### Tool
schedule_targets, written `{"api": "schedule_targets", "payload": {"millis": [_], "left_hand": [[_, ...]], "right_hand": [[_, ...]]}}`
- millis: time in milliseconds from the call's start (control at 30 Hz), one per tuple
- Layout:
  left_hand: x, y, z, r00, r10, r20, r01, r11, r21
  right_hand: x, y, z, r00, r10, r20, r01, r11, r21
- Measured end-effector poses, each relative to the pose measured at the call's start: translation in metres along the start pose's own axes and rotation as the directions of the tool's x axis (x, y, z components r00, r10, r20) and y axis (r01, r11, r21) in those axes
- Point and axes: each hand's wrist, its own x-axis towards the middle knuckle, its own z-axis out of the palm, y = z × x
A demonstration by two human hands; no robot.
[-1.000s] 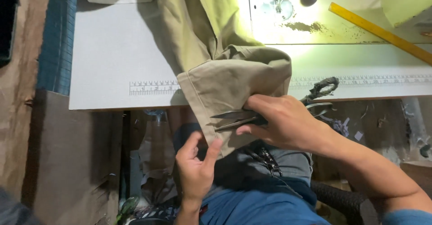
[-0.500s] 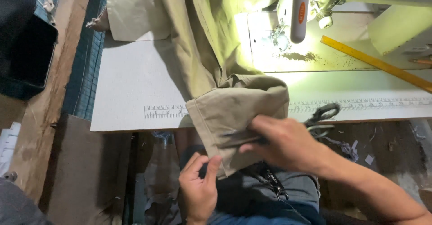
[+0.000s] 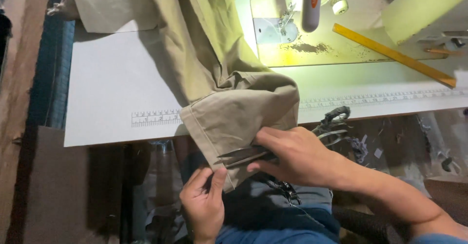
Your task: The person uses scissors to cut the hem of a pair of beige trousers. They then fold the fabric and continue to trim the edges of the hem.
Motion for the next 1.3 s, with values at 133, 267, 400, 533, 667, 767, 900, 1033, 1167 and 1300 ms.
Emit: {"api": "schedule_targets", "payload": {"millis": [133,267,400,533,667,767,900,1033,1167,1300], "left_hand": [[0.0,0.0,0.0,0.999,0.043,0.023,-0.042,0.998,-0.036],[-0.001,-0.003,-0.001,1.0,-0.019,-0.01,0.019,1.0,0.007],[0.001,-0.001,0.001,1.0,0.021,0.018,-0.02,0.998,-0.053],[0.003,-0.002,-0.002,0.991,-0.111,0.079,0.125,0.972,-0.198],[0.004,-0.013,-0.002,1.0,0.027,0.007,-0.027,0.999,0.028],[0.006,-0.007,-0.001,1.0,0.007,0.01,-0.007,0.999,0.037],[0.004,-0.011,0.0,0.999,-0.034,0.019,0.032,0.994,0.108],[0.0,-0.016,-0.001,1.0,0.016,-0.004,-0.016,0.995,0.095],[0.002,0.0,0.0,0.996,-0.071,0.051,0.071,0.997,0.004],[0.006,0.002,-0.003,0.997,0.0,0.076,0.014,0.983,-0.186]], "right_hand": [[0.003,0.001,0.003,0.997,0.014,-0.077,-0.014,1.0,-0.002],[0.004,0.001,0.002,0.999,0.033,-0.029,-0.034,0.999,-0.029],[0.007,-0.001,0.001,0.995,0.014,-0.103,-0.015,1.0,-0.012],[0.005,0.001,0.004,0.996,0.009,-0.09,-0.012,0.999,-0.033],[0.005,0.003,0.001,0.996,0.003,-0.091,-0.004,1.0,-0.016],[0.007,0.003,0.0,0.994,-0.007,-0.105,0.006,1.0,-0.007],[0.01,-0.001,0.001,0.996,-0.03,-0.09,0.029,0.999,-0.013],[0.01,0.009,0.002,0.988,-0.003,-0.156,-0.003,0.999,-0.036],[0.011,0.009,0.0,0.996,-0.005,-0.087,0.0,0.998,-0.058],[0.012,0.007,-0.001,0.998,0.02,-0.061,-0.024,0.997,-0.068]]}}
